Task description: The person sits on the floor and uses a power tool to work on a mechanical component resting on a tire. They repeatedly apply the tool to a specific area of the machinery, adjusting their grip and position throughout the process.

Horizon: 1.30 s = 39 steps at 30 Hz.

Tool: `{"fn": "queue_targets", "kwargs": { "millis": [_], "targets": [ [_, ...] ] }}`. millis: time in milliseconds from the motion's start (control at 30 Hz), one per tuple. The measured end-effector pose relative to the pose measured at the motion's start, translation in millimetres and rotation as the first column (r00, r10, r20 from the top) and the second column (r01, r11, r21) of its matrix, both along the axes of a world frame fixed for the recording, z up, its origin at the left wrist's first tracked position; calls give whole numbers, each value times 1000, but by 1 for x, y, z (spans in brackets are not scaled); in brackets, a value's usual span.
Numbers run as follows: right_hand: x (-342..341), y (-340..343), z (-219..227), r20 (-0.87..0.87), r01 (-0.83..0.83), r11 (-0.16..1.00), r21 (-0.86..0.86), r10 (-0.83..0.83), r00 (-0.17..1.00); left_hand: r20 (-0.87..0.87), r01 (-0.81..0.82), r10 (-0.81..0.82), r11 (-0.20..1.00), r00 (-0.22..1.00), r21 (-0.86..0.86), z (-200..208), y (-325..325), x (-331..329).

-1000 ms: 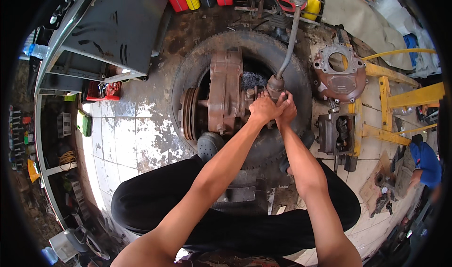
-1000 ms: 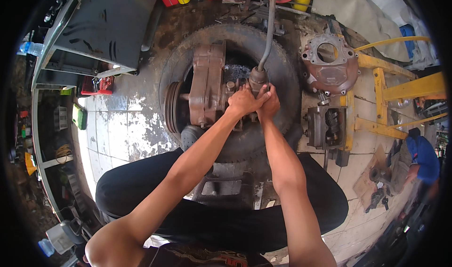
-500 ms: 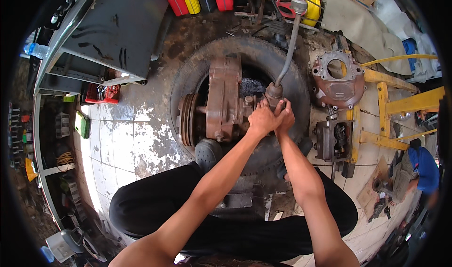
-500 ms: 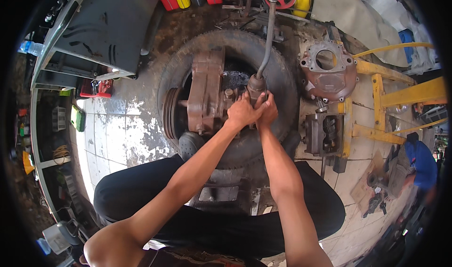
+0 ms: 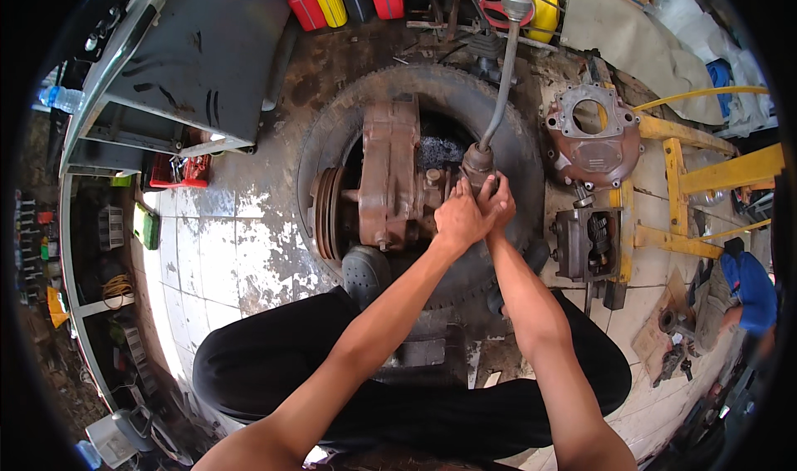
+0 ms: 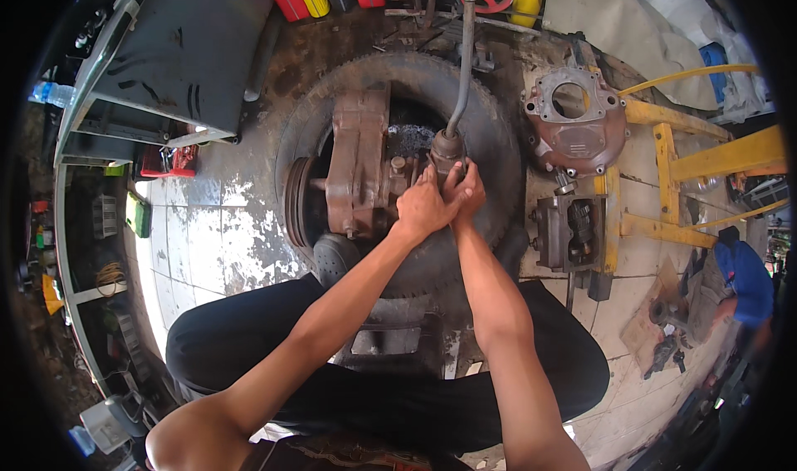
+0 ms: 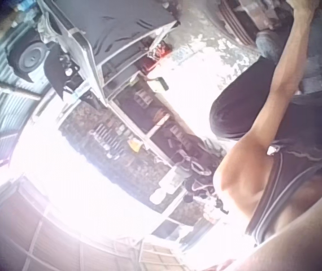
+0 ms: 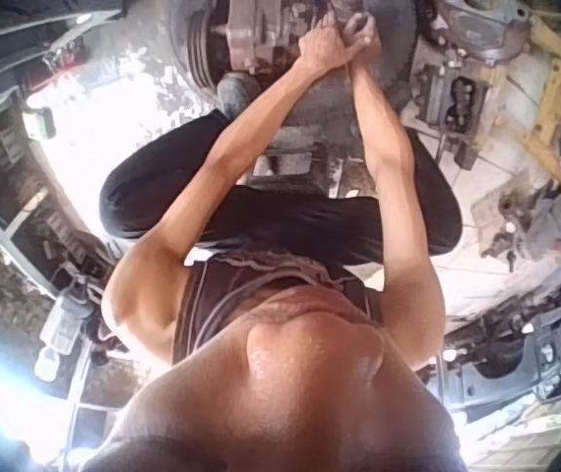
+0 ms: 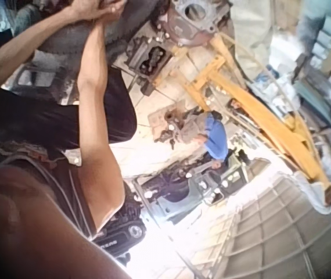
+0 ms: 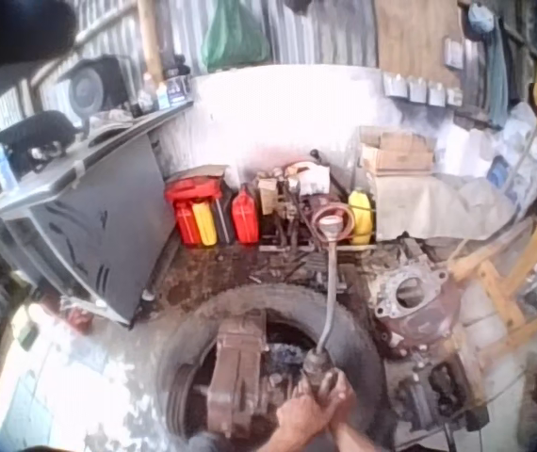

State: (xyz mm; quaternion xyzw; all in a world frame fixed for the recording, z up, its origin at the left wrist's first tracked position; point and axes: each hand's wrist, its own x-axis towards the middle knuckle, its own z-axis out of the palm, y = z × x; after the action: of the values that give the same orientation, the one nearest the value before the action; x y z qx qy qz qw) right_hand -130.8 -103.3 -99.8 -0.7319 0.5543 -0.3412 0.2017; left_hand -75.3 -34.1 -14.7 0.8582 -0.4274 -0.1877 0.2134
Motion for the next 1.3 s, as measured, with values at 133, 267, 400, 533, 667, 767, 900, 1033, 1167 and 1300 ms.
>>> {"fn": "queue_targets", "kwargs": {
  "millis": [133,267,400,533,667,767,900,1033,1167,1300],
  "targets": [
    [0,-1,4,-33,2,990,139,3,999,-270,-13,76,974,960,228,20,-25,25],
    [-2,-8,-6,48,-3,1000,-11,4,999,-48,6,-4,999,999,46,-4,-5,2],
    [-1,0,5,-44,14,993,120,-9,999,-294,2,65,975,954,224,23,-25,27],
    [-2,-4,3,31,-30,999,35,29,999,-99,28,-18,995,995,98,6,-10,9],
    [1,1,7,3,-40,995,93,40,999,-152,-5,19,996,988,91,7,-6,15],
    [4,4,9,-47,-2,995,103,7,999,-282,-45,81,990,956,131,11,-15,23],
    [-3,-4,0,7,2,999,50,-3,1000,-131,58,-59,998,990,-10,4,3,3],
    [5,3,11,8,-26,993,117,25,1000,-252,-54,70,996,965,71,6,-13,19],
    [-7,-9,-4,47,-7,1000,1,7,999,-244,-12,22,999,969,43,10,-9,7],
    [2,3,7,-51,3,987,163,5,999,-338,-62,112,986,934,155,18,-15,23]
  ]
}}
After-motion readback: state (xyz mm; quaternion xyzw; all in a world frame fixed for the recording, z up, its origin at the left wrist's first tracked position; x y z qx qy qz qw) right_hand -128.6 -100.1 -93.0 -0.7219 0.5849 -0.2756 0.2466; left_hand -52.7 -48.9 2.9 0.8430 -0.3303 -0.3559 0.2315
